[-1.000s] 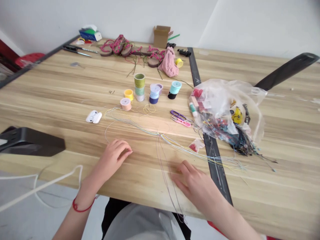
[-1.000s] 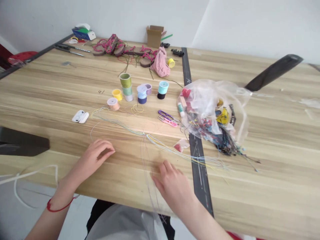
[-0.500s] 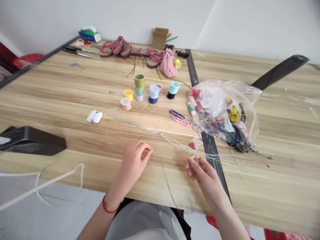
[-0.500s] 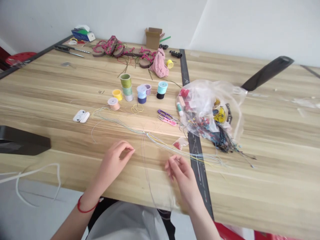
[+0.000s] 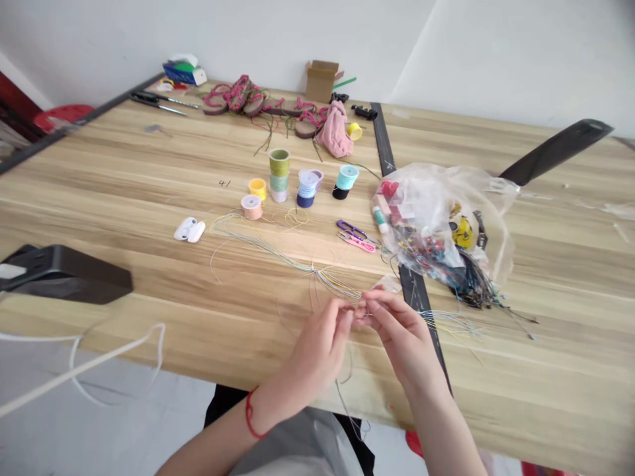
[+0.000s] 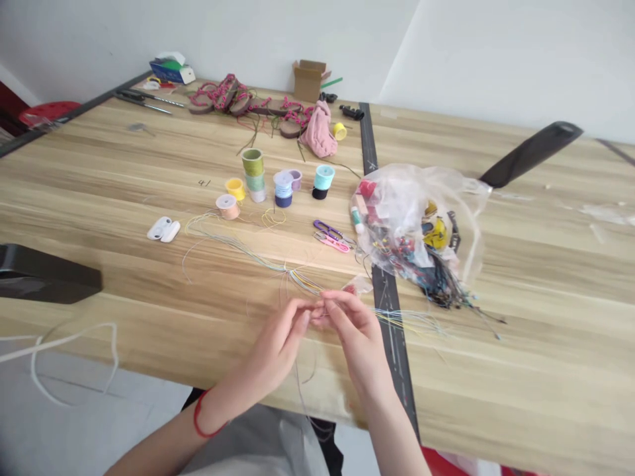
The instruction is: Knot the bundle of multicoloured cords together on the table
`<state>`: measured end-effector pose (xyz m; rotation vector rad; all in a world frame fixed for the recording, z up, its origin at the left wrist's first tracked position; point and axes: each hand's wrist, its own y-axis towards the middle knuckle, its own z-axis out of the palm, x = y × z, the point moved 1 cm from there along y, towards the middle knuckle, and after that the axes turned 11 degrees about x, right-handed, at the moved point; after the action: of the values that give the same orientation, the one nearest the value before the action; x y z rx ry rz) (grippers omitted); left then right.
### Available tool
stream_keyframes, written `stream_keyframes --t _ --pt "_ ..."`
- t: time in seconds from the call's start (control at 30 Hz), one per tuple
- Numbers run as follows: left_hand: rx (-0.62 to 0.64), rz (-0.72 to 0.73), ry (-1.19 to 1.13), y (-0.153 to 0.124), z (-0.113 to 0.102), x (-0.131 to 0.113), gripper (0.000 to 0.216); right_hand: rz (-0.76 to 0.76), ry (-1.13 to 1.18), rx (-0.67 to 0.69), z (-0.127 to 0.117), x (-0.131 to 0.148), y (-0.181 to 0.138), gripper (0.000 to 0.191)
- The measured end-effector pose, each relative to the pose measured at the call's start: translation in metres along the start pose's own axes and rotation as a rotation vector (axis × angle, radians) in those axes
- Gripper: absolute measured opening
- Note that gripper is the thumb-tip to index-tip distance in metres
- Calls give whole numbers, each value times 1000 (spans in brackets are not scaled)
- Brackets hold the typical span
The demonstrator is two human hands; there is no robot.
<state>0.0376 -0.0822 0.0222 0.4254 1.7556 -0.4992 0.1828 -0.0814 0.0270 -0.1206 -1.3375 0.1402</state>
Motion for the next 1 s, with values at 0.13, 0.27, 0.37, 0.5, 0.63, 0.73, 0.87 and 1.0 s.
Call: stream_keyframes --t 0.13,0.27,0.37,0.5,0.63,0.73,0.87,1.0 --pt "266 -167 -551 -34 -6 8 52 7 -37 -82 -8 -8 -1 26" --pt "234 -306 -502 -64 -33 23 49 -18 -159 -165 -25 -14 -6 24" --pt "153 -396 -322 -81 -51 30 45 -21 -310 -142 -32 -21 -10 25" --pt "90 -294 118 -89 -58 27 32 -113 -665 -185 -20 -28 -24 28" --pt "115 -92 443 -82 -47 21 23 -166 -796 192 12 -28 -45 33" --pt "71 33 586 -73 -37 22 21 -134 -775 433 22 -27 -54 16" --pt "23 125 714 -63 -30 28 19 -192 -835 303 6 -24 -53 9" --pt "221 349 931 -57 -28 26 12 -249 -942 223 -19 -19 -50 12"
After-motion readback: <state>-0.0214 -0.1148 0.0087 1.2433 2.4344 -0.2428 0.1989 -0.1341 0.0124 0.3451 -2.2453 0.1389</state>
